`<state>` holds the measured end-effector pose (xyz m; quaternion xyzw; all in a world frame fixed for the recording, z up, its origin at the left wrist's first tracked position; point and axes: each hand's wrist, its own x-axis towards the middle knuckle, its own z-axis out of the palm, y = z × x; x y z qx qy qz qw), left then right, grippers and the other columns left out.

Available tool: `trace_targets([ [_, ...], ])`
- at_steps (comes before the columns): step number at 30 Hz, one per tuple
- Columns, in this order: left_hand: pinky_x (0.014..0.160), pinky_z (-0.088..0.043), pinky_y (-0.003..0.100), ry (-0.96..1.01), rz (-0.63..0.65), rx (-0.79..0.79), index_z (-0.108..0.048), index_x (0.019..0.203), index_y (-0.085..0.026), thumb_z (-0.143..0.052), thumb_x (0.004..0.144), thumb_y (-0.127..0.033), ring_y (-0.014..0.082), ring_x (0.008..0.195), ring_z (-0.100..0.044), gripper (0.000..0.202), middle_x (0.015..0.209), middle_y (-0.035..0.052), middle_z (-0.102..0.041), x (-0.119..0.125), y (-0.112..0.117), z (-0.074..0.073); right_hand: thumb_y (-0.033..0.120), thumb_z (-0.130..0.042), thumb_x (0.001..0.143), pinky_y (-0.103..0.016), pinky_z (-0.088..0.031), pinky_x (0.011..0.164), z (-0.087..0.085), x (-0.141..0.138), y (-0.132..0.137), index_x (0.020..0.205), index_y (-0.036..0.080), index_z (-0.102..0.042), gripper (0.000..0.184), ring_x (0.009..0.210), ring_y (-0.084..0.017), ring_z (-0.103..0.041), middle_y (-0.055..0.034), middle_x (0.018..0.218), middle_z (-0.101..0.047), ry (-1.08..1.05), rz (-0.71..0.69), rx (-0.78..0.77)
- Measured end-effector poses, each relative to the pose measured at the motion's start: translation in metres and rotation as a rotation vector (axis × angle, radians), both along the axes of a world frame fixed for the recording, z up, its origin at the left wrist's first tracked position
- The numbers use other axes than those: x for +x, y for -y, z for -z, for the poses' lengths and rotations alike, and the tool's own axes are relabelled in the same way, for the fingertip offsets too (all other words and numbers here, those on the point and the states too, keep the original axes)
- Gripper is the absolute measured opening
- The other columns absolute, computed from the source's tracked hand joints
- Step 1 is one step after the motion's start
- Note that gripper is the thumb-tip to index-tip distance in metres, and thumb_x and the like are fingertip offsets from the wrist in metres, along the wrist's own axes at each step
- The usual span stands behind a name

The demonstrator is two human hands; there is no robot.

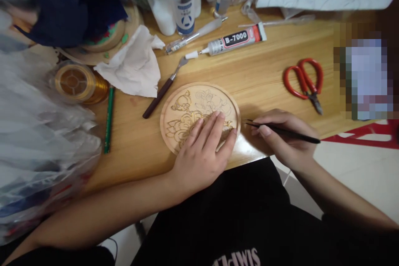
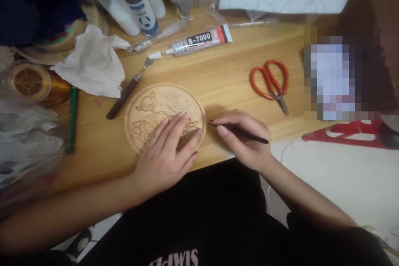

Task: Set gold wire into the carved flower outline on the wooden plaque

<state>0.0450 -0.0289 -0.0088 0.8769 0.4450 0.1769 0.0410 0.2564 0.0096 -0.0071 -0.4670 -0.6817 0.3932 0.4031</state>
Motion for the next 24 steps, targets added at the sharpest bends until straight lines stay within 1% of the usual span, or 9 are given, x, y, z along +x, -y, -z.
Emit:
trace_targets([
  [3, 0.107, -0.043, 0.049, 0.006, 0.007, -0.007, -0.055, 0.127, -0.012, -0.056, 0.09, -0.023, 0.0337, 0.132, -0.049, 0.039, 0.138, 0.0241, -0.052, 0.0, 0.0002, 0.0, 0.013, -0.067, 0.083, -0.03, -0.058, 0.065, -0.0019, -0.0006, -0.0007, 0.101, 0.023, -0.07, 0.021, 0.074, -0.015, -0.068, -0.0032, 0.086, -0.073, 0.001, -0.003, -0.013],
  [5, 0.107, -0.043, 0.049, 0.013, 0.009, -0.009, -0.055, 0.127, -0.011, -0.056, 0.09, -0.023, 0.0346, 0.132, -0.049, 0.039, 0.138, 0.025, -0.052, 0.0003, 0.0, 0.0001, 0.011, -0.069, 0.081, -0.028, -0.06, 0.066, -0.0037, -0.0013, -0.0019, 0.103, 0.023, -0.07, 0.025, 0.076, -0.014, -0.07, -0.0031, 0.088, -0.074, 0.005, -0.049, 0.002],
  [8, 0.106, -0.043, 0.049, 0.011, 0.007, -0.001, -0.056, 0.127, -0.011, -0.056, 0.09, -0.023, 0.0348, 0.131, -0.05, 0.039, 0.137, 0.0252, -0.053, 0.0009, -0.0003, 0.0, 0.008, -0.07, 0.08, -0.028, -0.061, 0.068, -0.006, -0.0024, -0.0047, 0.104, 0.024, -0.071, 0.029, 0.08, -0.015, -0.071, -0.0033, 0.089, -0.074, 0.014, -0.145, 0.063],
  [12, 0.104, -0.045, 0.049, 0.005, 0.005, 0.02, -0.057, 0.126, -0.011, -0.055, 0.091, -0.023, 0.0343, 0.13, -0.051, 0.037, 0.135, 0.024, -0.055, 0.0015, -0.0006, -0.0005, 0.007, -0.07, 0.08, -0.029, -0.061, 0.072, -0.007, -0.0028, -0.0082, 0.106, 0.021, -0.071, 0.03, 0.083, -0.015, -0.071, -0.0048, 0.091, -0.074, 0.018, -0.207, 0.102],
  [16, 0.104, -0.045, 0.05, 0.002, 0.009, 0.013, -0.057, 0.126, -0.01, -0.055, 0.091, -0.024, 0.0348, 0.13, -0.051, 0.037, 0.135, 0.0243, -0.055, 0.0023, -0.0006, -0.0013, 0.009, -0.069, 0.081, -0.029, -0.062, 0.07, -0.0072, -0.0032, -0.009, 0.107, 0.023, -0.072, 0.03, 0.082, -0.015, -0.071, -0.0046, 0.091, -0.074, 0.034, -0.216, 0.096],
  [21, 0.103, -0.046, 0.049, -0.001, 0.006, 0.015, -0.058, 0.126, -0.011, -0.056, 0.09, -0.023, 0.0347, 0.129, -0.053, 0.037, 0.134, 0.0238, -0.056, 0.0022, -0.0006, -0.0018, 0.007, -0.069, 0.081, -0.028, -0.062, 0.07, -0.0072, -0.004, -0.0091, 0.107, 0.022, -0.072, 0.03, 0.082, -0.015, -0.071, -0.0048, 0.09, -0.075, 0.033, -0.213, 0.098],
  [24, 0.104, -0.045, 0.051, -0.001, 0.013, -0.003, -0.057, 0.127, -0.01, -0.055, 0.091, -0.023, 0.0351, 0.13, -0.051, 0.038, 0.136, 0.0243, -0.054, 0.0014, -0.0002, -0.0013, 0.008, -0.068, 0.082, -0.029, -0.062, 0.07, -0.0072, -0.0043, -0.0094, 0.107, 0.024, -0.072, 0.03, 0.082, -0.015, -0.072, -0.0042, 0.091, -0.075, 0.044, -0.211, 0.089],
])
